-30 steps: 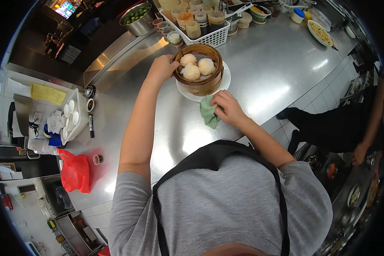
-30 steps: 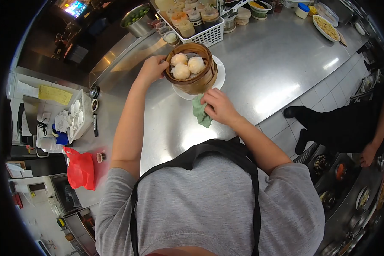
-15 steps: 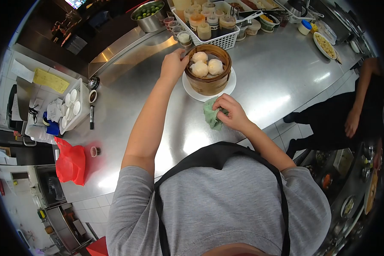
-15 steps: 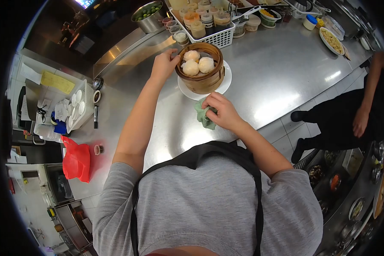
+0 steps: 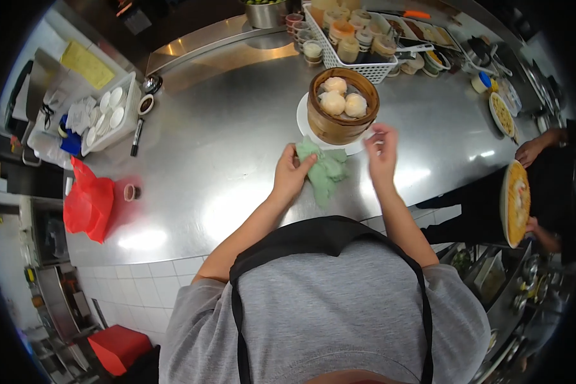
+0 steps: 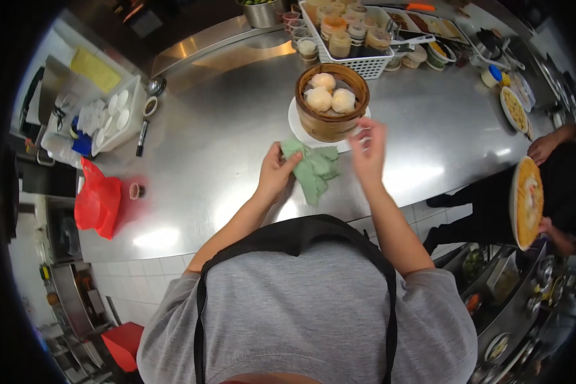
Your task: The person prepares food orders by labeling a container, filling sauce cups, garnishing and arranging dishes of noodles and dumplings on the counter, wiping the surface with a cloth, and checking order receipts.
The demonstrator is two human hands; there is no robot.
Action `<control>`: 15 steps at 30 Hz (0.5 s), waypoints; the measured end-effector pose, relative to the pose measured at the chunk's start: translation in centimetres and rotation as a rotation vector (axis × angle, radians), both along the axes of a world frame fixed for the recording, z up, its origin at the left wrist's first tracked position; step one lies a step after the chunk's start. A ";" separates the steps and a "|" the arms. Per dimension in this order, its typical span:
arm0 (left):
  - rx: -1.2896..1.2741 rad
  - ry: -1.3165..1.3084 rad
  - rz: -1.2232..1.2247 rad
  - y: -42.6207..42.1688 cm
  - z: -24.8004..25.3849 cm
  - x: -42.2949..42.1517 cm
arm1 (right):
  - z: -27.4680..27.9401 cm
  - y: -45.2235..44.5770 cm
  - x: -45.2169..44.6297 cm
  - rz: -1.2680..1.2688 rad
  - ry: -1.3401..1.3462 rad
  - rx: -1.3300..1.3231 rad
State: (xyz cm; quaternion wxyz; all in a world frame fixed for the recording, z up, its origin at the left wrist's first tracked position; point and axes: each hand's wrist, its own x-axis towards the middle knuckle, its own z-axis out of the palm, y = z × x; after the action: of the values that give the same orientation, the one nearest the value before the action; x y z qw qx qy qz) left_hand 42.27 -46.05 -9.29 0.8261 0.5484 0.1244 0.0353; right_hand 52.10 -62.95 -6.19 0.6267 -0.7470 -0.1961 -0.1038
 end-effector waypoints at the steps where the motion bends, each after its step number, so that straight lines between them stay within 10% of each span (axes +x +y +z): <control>1: 0.033 -0.082 0.168 0.0 -0.3 0.2 | 0.0 -0.3 1.6 -0.045 0.104 0.095; 4: 0.533 -0.230 0.319 0.2 0.2 2.2 | 1.6 0.0 4.4 0.005 0.348 0.120; 12: 0.690 -0.331 0.706 7.4 0.7 11.1 | 2.4 0.5 6.2 0.178 0.576 0.076; 15: 0.436 -0.244 0.168 7.0 0.5 12.4 | 2.6 0.5 5.7 0.196 0.594 0.061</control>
State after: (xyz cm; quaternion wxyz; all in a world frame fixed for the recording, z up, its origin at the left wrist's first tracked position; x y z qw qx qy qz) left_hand 54.66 -39.02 -8.79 0.6914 0.6930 0.0587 0.1958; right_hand 57.84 -62.44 -3.61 0.6856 -0.7032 -0.0723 0.1738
